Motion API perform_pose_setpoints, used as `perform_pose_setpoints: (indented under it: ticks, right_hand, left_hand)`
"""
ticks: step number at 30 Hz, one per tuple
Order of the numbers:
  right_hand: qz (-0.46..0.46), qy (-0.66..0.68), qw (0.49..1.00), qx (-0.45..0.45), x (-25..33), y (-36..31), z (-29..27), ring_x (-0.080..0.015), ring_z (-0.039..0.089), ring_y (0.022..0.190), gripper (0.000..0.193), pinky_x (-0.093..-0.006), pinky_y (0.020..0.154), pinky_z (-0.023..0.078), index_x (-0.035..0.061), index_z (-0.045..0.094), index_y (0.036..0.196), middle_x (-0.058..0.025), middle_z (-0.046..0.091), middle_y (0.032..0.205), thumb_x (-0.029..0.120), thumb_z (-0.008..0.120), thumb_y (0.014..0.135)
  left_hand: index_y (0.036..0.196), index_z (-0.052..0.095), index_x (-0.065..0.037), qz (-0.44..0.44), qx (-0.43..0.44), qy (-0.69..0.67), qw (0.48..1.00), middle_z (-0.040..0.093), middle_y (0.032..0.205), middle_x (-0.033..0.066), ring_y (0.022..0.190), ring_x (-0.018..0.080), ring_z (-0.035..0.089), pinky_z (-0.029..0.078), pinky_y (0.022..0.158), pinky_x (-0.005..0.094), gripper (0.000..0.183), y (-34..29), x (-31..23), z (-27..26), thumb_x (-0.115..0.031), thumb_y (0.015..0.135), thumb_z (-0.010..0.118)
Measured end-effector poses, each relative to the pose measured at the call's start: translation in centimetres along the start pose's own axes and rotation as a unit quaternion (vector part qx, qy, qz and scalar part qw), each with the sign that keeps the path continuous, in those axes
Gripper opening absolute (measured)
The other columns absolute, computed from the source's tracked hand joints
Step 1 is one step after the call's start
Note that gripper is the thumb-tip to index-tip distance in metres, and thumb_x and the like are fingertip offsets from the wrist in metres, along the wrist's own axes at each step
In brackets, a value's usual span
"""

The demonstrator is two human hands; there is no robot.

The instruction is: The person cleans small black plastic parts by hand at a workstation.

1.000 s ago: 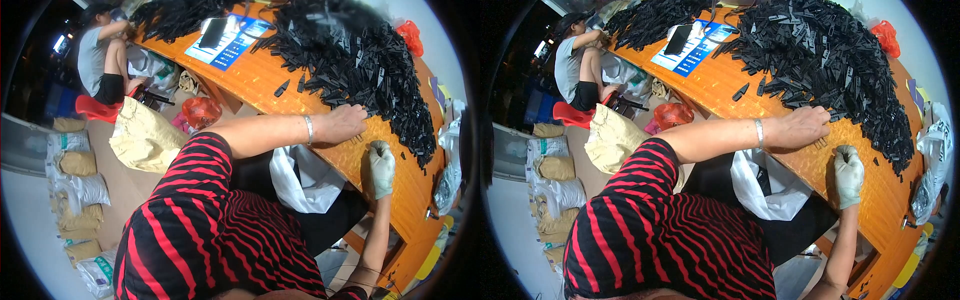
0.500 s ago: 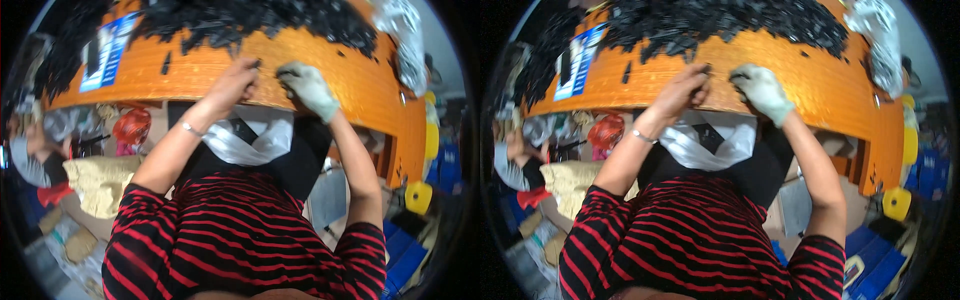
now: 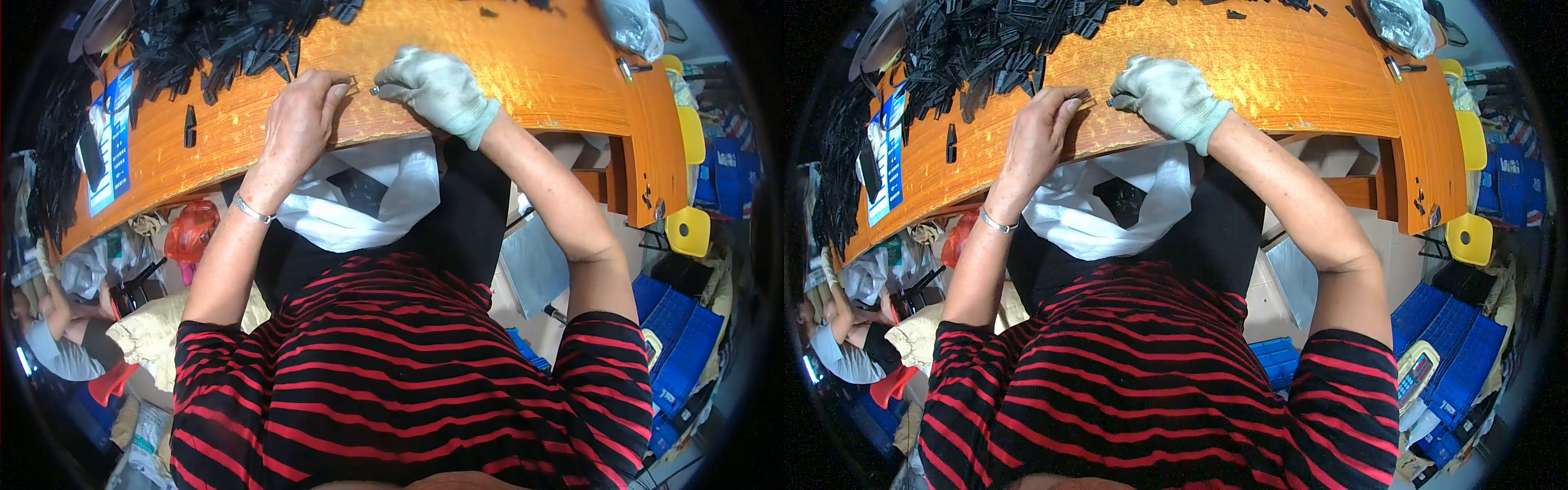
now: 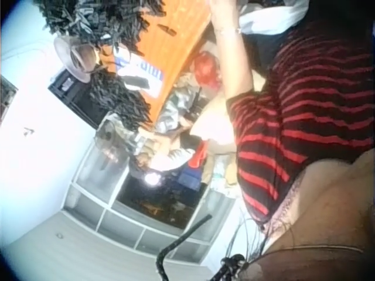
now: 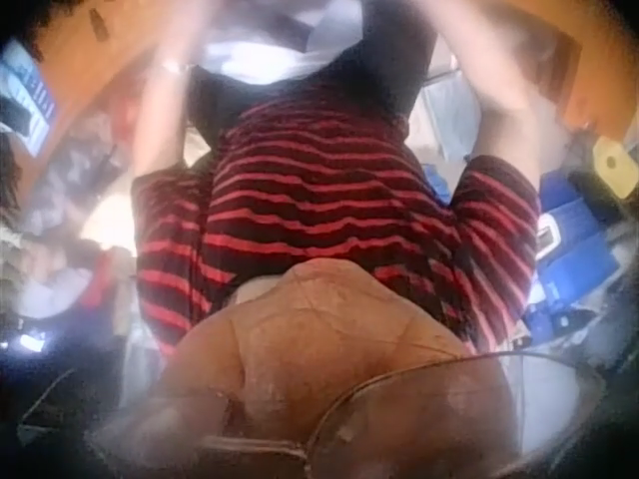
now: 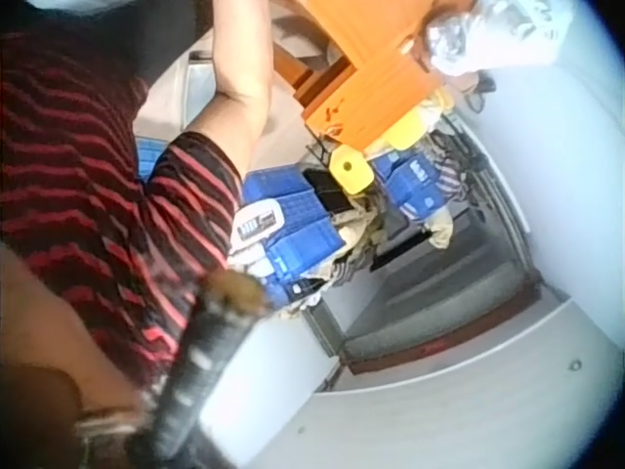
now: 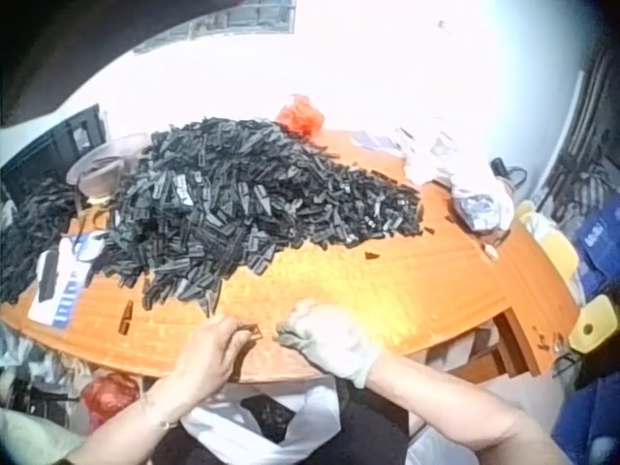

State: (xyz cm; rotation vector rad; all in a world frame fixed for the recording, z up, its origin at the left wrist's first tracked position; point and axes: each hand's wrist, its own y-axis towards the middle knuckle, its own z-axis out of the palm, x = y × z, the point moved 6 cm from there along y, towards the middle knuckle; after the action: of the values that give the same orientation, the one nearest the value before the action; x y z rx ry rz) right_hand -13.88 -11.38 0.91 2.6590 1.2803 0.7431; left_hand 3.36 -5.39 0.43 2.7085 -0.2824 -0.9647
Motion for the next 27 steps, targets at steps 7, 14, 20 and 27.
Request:
perform_pose_setpoints:
  ticks: [7, 14, 20, 27]
  right_hand:
    - [-0.034, -0.038, 0.999, 0.006, -0.3, 0.4, 0.8, -0.0323, 0.067, 0.093, 0.021, -0.0409, 0.080, 0.053, 0.0089, 0.069, 0.103, -0.0111, 0.068, 0.097, 0.024, 0.072, 0.089]
    - [-0.042, -0.039, 0.998, 0.007, -0.4, 0.5, 1.0, -0.0340, 0.068, 0.092, 0.021, -0.0425, 0.079, 0.054, 0.0092, 0.068, 0.103, -0.0120, 0.068, 0.099, 0.025, 0.070, 0.090]
    - [-0.034, -0.039, 0.998, 0.024, -0.7, 0.7, 1.1, -0.0348, 0.068, 0.093, 0.023, -0.0430, 0.080, 0.054, 0.0095, 0.068, 0.104, -0.0129, 0.069, 0.101, 0.028, 0.069, 0.091]
    - [-0.019, -0.032, 0.999, 0.031, -0.7, 0.8, 1.0, -0.0342, 0.069, 0.094, 0.022, -0.0431, 0.080, 0.055, 0.0102, 0.068, 0.105, -0.0126, 0.069, 0.101, 0.028, 0.068, 0.092]
  left_hand:
    - [0.108, 0.064, -0.004, 0.022, 0.038, 0.046, 0.998, 0.068, 0.096, 0.0164, 0.091, 0.0374, 0.066, 0.053, 0.077, 0.0433, 0.017, 0.2, -1.1, 0.7, -0.017, 0.098, 0.063]
    - [0.103, 0.065, -0.007, 0.097, 0.009, 0.102, 0.990, 0.060, 0.095, 0.0114, 0.089, 0.0333, 0.065, 0.052, 0.072, 0.0431, 0.015, 0.4, -2.1, 0.8, -0.018, 0.093, 0.068]
    - [0.102, 0.066, -0.009, 0.104, 0.021, 0.131, 0.986, 0.059, 0.096, 0.0098, 0.088, 0.0316, 0.065, 0.053, 0.071, 0.0422, 0.014, 0.7, -1.9, 1.4, -0.018, 0.091, 0.070]
    - [0.099, 0.065, -0.008, 0.082, 0.036, 0.155, 0.984, 0.059, 0.094, 0.0103, 0.086, 0.0312, 0.066, 0.053, 0.070, 0.0424, 0.012, 0.9, -2.6, 1.8, -0.016, 0.091, 0.070]
